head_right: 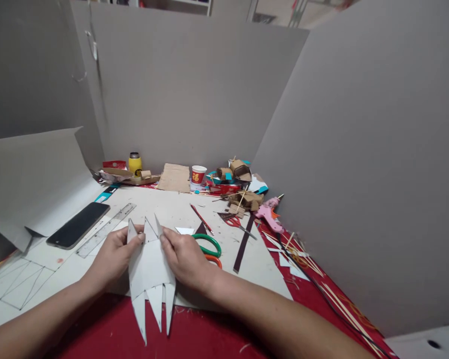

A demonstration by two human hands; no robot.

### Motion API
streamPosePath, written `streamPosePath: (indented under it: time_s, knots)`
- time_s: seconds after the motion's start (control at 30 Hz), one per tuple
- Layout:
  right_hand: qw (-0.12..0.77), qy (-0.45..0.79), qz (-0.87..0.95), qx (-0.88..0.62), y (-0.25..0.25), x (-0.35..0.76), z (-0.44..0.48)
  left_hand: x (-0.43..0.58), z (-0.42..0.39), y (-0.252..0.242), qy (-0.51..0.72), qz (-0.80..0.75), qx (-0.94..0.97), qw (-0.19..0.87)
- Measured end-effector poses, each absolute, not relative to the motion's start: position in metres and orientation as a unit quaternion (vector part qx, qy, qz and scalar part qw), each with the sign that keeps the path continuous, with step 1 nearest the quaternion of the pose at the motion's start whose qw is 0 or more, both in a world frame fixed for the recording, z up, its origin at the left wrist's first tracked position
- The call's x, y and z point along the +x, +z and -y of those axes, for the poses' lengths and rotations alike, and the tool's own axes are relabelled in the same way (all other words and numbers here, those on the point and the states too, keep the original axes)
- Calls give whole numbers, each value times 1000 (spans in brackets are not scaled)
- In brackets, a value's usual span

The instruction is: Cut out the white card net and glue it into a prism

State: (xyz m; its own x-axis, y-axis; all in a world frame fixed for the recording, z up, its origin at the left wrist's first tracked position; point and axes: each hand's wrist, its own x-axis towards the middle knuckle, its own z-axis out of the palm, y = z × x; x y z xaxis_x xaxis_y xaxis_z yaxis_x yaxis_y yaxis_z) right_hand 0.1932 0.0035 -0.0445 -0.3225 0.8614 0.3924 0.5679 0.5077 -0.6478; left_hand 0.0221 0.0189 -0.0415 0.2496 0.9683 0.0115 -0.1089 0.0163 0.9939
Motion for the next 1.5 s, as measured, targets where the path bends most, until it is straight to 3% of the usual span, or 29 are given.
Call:
streamPosePath:
  time_s: [0.3,0.53,0.67,1.5]
  knots:
    - [341,226,807,-425,-43,195,-5,23,-13,-48,433,-404,645,484]
    - [401,239,789,-401,-47,193,-7,25,-12,-43,443,-380,707,398]
    - [389,197,803,-408,-48,192,-9,27,-13,-45,426,-367,745,359]
    - [433,176,789,-398,-45,190,-7,29,-13,-53,336,-353,705,515]
